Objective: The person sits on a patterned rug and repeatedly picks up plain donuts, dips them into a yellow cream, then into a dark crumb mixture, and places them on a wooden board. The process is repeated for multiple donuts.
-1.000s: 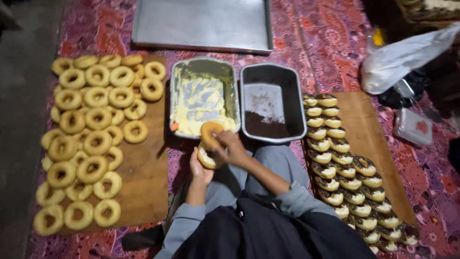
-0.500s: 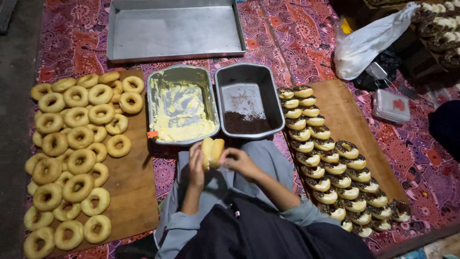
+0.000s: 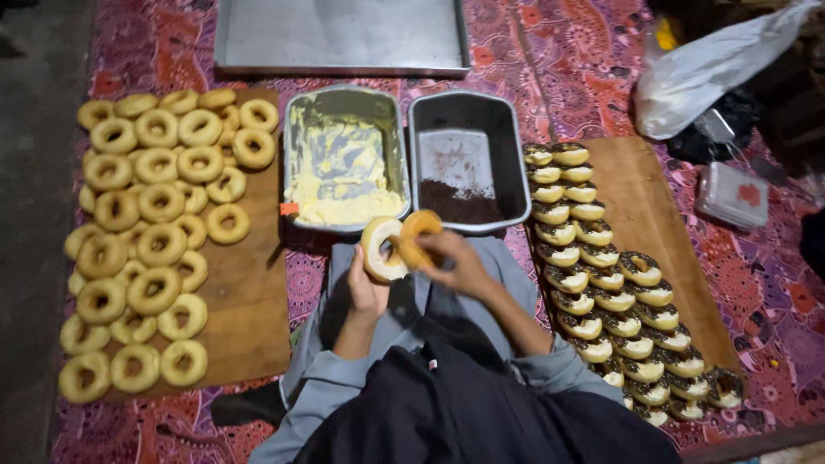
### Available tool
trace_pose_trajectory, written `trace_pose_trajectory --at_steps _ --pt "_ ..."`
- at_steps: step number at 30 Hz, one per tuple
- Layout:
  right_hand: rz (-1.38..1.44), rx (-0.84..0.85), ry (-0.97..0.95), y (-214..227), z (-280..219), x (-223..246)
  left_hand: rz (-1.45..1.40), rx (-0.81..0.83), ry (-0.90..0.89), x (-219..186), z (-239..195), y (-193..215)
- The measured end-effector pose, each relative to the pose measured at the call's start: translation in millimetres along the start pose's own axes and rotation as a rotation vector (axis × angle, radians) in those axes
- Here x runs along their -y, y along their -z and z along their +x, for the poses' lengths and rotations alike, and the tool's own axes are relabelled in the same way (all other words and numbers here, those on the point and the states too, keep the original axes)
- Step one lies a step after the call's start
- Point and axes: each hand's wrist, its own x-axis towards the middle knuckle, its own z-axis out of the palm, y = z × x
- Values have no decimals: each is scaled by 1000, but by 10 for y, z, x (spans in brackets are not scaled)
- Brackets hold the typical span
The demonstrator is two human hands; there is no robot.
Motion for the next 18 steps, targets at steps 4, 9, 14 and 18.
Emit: trace_pose_trajectory --at_steps 4,9,14,18 --pt "-102 -103 48 131 51 16 -83 -83 12 37 75 14" --pt "-66 60 252 -98 128 -64 -73 -105 116 73 49 -62" --pt "-44 -156 -64 -244 252 -184 -87 -39 215 39 -3 -33" --pt "-70 218 167 -270 144 -269 -108 -107 257 -25 115 89"
